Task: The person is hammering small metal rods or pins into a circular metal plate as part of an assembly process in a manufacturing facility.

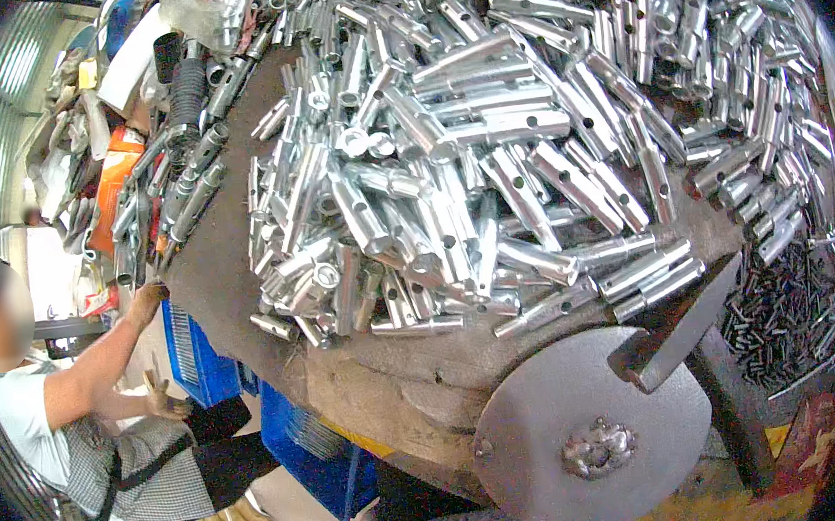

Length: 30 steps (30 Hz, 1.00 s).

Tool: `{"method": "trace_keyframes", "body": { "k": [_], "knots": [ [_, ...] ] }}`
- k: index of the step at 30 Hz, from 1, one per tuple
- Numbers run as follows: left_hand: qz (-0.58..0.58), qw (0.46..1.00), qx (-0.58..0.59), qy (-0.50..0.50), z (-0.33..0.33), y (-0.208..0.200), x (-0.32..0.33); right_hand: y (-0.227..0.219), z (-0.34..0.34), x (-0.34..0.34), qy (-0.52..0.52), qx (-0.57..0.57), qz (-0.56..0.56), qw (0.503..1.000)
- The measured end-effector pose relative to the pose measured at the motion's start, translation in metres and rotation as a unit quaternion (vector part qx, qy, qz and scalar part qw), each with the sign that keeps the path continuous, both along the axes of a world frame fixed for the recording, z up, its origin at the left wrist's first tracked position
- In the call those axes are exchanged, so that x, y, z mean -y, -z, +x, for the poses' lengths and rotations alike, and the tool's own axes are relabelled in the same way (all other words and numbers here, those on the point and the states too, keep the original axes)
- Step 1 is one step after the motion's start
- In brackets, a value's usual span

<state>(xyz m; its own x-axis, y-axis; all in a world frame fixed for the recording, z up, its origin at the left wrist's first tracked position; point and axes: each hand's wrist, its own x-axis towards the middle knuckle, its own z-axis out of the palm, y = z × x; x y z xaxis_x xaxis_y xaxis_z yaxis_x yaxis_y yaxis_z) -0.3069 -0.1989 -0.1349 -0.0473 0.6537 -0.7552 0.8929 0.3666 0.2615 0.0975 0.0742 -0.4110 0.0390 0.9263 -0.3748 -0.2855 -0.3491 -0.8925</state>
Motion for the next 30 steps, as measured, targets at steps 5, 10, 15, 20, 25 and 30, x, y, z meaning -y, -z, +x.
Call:
{"method": "trace_keyframes", "body": {
  "k": [5, 10, 15, 20, 25, 30],
  "knots": [
    [-0.077, 0.996, -0.020, 0.043, 0.012, -0.049, -0.031, 0.002, 0.009, 0.013, 0.006, 0.036, -0.006, 0.999],
    [0.019, 0.979, -0.084, 0.185, 0.042, -0.103, -0.069, -0.034, 0.050, 0.073, 0.045, 0.105, -0.022, 0.993],
    [0.025, 0.957, 0.262, 0.119, 0.129, -0.099, -0.125, -0.080, 0.079, 0.170, 0.102, 0.173, -0.051, 0.978],
    [-0.025, 0.899, 0.428, 0.092, 0.195, -0.083, -0.114, -0.214, 0.042, 0.267, 0.149, -0.106, -0.148, 0.972],
    [0.054, 0.836, 0.528, 0.141, 0.250, -0.062, -0.072, -0.309, 0.012, 0.319, 0.152, -0.126, -0.052, 0.979],
    [0.288, 0.794, 0.434, 0.315, 0.245, -0.083, -0.052, -0.321, -0.014, 0.338, 0.153, -0.146, 0.020, 0.977]
  ]
}}
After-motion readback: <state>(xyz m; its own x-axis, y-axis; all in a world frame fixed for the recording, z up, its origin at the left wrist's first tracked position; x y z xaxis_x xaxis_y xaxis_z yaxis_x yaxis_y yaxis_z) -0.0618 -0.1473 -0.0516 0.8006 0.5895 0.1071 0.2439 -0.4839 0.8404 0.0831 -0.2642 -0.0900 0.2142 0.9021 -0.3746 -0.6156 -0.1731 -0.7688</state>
